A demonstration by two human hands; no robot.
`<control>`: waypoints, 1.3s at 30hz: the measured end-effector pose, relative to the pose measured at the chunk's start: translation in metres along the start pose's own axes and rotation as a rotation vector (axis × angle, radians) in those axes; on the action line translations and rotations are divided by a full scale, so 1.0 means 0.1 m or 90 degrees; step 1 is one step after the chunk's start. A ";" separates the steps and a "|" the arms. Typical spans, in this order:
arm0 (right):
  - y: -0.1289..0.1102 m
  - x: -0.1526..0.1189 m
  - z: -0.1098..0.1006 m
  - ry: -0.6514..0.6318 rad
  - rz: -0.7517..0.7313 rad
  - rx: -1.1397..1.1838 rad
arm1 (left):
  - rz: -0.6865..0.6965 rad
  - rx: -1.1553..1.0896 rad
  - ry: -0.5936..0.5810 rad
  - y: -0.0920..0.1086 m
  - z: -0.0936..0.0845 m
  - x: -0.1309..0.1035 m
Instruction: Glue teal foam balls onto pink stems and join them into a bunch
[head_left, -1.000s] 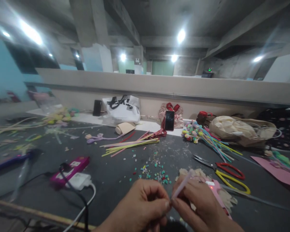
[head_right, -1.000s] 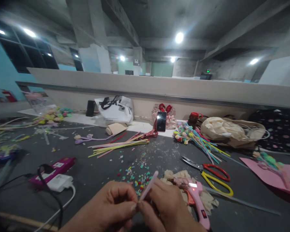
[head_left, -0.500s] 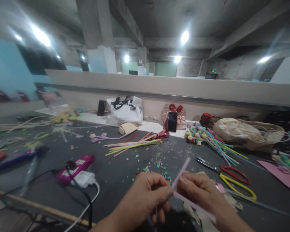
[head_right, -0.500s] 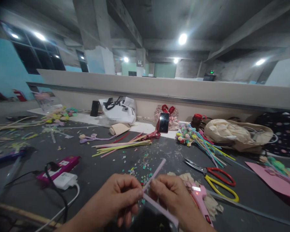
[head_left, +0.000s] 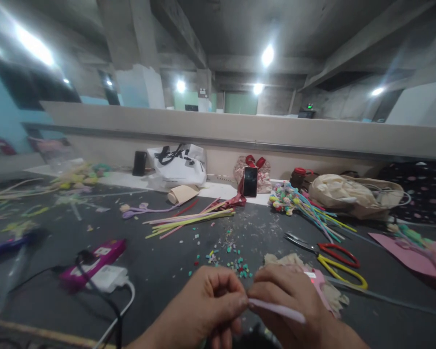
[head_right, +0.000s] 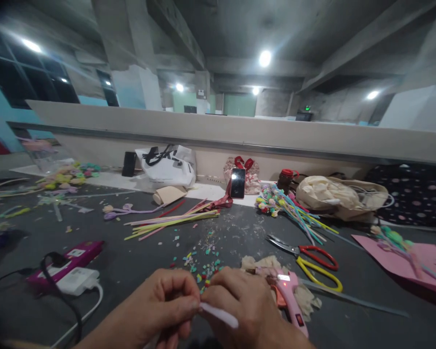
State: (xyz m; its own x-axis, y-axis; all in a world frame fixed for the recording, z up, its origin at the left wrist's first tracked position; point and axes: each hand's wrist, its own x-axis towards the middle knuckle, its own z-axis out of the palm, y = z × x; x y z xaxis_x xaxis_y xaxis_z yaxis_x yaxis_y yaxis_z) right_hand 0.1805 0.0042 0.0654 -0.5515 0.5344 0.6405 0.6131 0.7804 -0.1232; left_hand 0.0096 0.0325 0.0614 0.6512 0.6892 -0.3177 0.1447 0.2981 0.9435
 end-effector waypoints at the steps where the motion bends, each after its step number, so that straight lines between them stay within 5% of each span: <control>1: -0.02 0.01 -0.01 -0.009 0.009 0.017 | -0.003 0.019 0.008 0.01 0.00 -0.01; 5: -0.08 0.02 -0.04 -0.085 0.185 0.187 | 0.009 0.109 0.041 0.10 0.05 -0.07; 11: 0.00 0.00 0.13 -0.097 0.579 0.641 | 0.185 0.362 0.135 0.16 0.10 -0.10; 14: 0.05 0.00 0.17 -0.104 0.638 0.717 | 0.148 0.307 0.133 0.12 0.09 -0.05; 19: 0.13 -0.06 0.11 -0.072 0.554 0.561 | 0.065 0.126 0.106 0.10 0.04 0.05; 24: 0.24 -0.19 0.07 0.111 0.158 0.106 | 0.068 -0.049 0.046 0.08 -0.03 0.12; 30: 0.22 -0.04 -0.04 0.001 -0.056 -0.083 | 0.038 -0.082 -0.018 0.09 -0.01 0.12; 34: 0.16 0.02 -0.08 -0.027 -0.055 -0.092 | 0.027 -0.020 -0.014 0.14 0.03 0.07; 39: 0.08 0.00 -0.10 -0.054 0.145 0.053 | 0.093 0.144 0.068 0.21 0.09 0.04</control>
State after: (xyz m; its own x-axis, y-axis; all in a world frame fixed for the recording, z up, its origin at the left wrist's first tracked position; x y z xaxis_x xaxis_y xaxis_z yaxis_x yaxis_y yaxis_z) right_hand 0.1910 0.0070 0.0718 -0.4527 0.7216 0.5238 0.6798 0.6594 -0.3209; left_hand 0.0221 0.0351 0.0812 0.5972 0.7831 -0.1735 0.2255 0.0437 0.9733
